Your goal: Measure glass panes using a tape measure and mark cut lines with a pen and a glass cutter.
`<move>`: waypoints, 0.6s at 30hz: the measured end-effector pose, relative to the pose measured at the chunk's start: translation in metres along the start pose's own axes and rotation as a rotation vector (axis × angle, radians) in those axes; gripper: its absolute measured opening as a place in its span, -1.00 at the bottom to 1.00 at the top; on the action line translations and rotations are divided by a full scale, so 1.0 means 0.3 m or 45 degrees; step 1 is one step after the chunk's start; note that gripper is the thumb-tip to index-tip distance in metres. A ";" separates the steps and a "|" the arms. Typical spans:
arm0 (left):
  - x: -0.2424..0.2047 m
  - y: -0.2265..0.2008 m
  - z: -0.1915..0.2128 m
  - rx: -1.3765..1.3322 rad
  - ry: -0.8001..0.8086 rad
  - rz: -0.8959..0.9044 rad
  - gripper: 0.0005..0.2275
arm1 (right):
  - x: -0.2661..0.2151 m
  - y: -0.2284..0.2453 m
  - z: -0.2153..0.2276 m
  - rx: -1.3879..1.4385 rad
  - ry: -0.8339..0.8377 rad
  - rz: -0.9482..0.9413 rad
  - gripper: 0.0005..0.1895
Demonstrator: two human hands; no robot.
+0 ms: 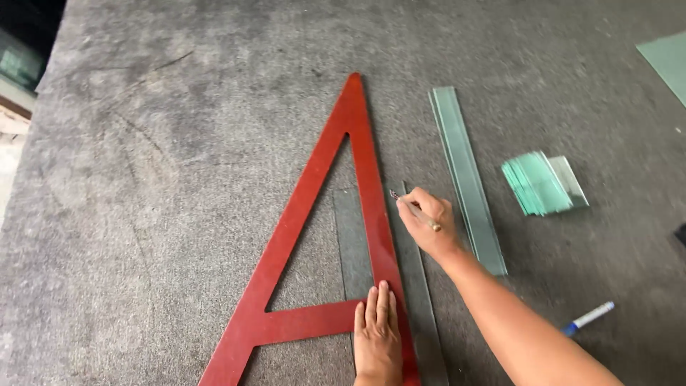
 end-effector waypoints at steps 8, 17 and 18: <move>-0.002 -0.003 0.024 -0.218 0.015 -0.053 -0.32 | 0.105 -0.075 -0.113 0.019 0.087 -0.169 -0.81; -0.023 -0.004 0.107 -0.091 0.114 -0.049 -0.27 | 0.138 -0.056 -0.133 -0.145 0.223 -0.312 -0.77; -0.026 -0.006 0.107 -0.068 0.118 -0.044 -0.27 | 0.131 -0.052 -0.126 -0.160 0.244 -0.322 -0.77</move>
Point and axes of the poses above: each hand's wrist, its own x-axis towards the middle knuckle, its own z-axis out of the back of the hand, y = z × x, the point moved 2 cm from there along x, towards the middle knuckle, and after that the axes turned 5 degrees about -x, right-handed, at the moved point
